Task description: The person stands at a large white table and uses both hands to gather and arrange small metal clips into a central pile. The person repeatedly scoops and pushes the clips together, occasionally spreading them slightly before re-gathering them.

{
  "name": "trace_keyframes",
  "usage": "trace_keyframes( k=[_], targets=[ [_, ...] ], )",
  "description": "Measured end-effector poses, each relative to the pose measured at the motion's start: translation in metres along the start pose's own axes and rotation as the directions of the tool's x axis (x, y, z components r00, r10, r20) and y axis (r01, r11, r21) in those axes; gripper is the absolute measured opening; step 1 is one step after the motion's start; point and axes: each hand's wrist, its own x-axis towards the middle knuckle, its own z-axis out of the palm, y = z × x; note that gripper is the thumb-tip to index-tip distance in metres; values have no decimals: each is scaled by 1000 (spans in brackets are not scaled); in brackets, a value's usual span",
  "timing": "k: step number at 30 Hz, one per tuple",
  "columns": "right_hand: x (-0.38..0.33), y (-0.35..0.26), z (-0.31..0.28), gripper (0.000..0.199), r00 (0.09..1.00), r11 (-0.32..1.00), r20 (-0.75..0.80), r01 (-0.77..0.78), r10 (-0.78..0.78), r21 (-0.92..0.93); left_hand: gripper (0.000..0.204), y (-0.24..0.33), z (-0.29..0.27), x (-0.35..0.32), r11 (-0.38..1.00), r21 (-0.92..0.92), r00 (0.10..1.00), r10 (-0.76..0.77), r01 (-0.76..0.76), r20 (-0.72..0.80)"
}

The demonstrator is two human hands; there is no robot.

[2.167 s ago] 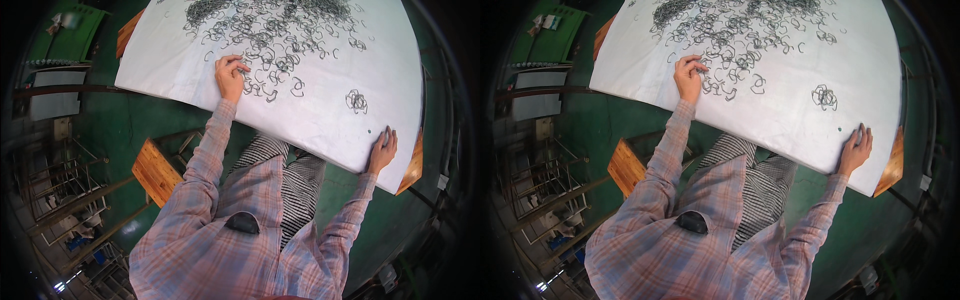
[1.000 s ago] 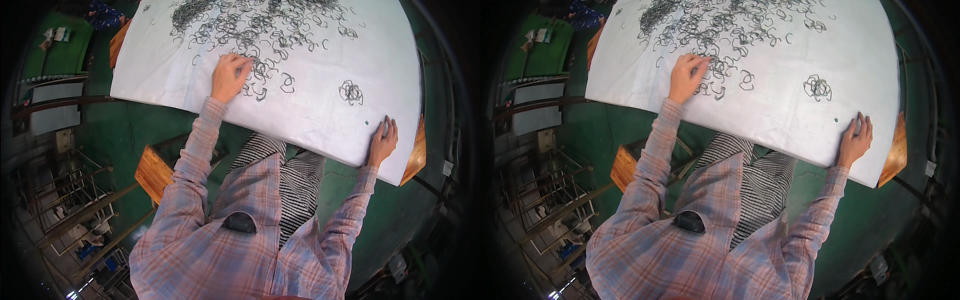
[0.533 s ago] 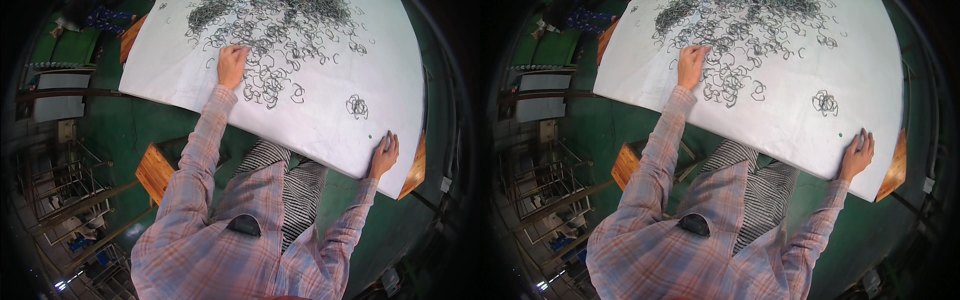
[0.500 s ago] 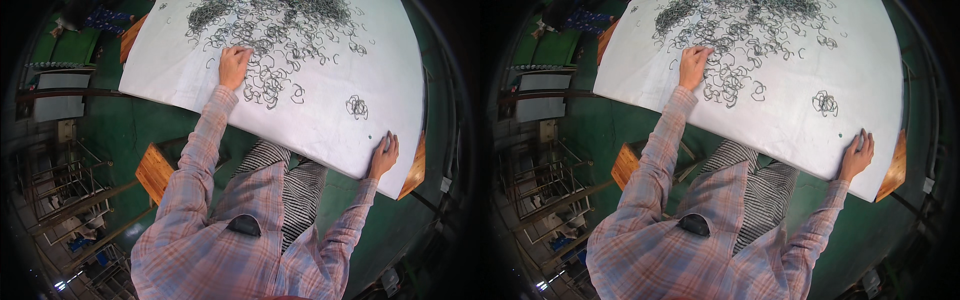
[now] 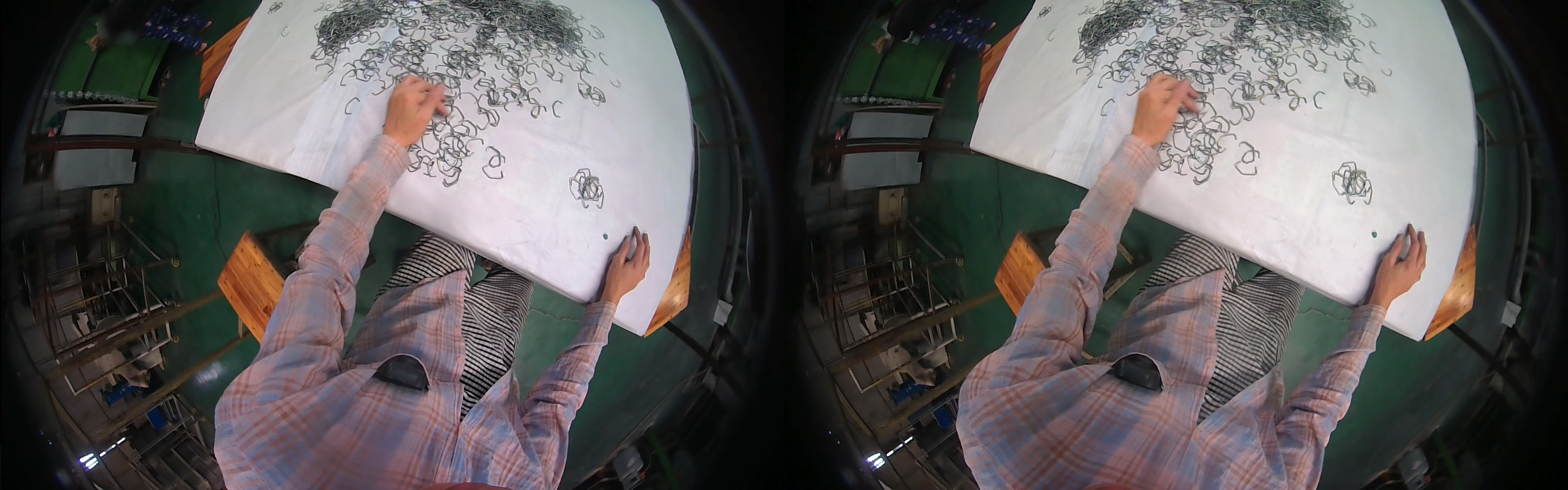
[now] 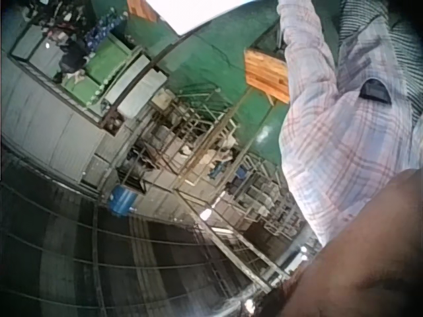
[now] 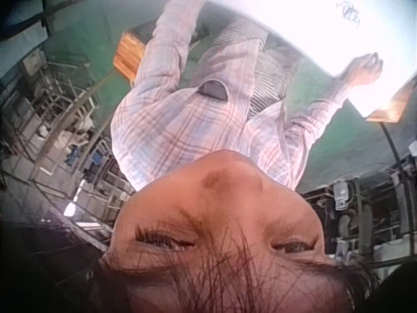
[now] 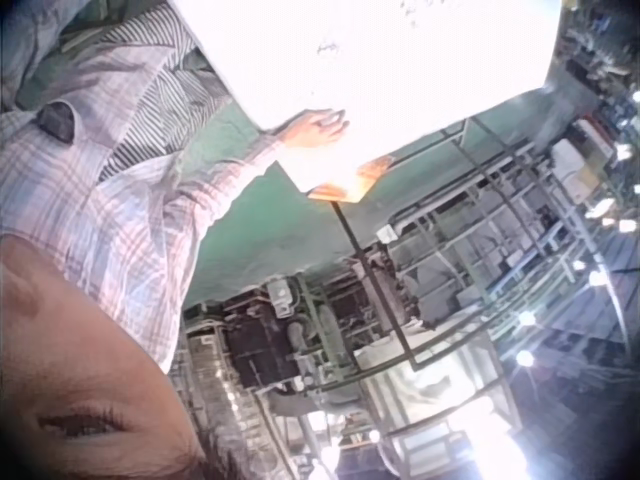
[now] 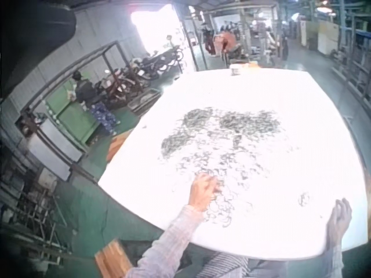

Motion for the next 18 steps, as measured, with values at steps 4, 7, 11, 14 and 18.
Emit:
trace_keyframes(
  k=[4, 7, 11, 14, 18],
  targets=[
    [2, -7, -4, 29, 1000, 1000, 16, -8, 8, -20, 44, -5, -23, 5, 991, -107, 980, -93, 75, -178],
    [2, -3, -4, 29, 1000, 1000, 6, -13, 13, -29, 48, -12, -26, 13, 992, 74, 964, -77, 99, -256],
    [2, -3, -2, 29, 1000, 1000, 9, -4, 4, -28, 46, -24, -17, 12, 984, 178, 990, 37, -13, -133],
    [1, -2, -3, 29, 1000, 1000, 8, 0, 1, -28, 46, -28, -18, 8, 990, -104, 993, -105, 100, -51],
    [2, -1, -2, 28, 1000, 999, 4, 7, -7, -50, 39, -45, -34, 4, 901, -392, 956, -258, 186, -142]
  ],
)
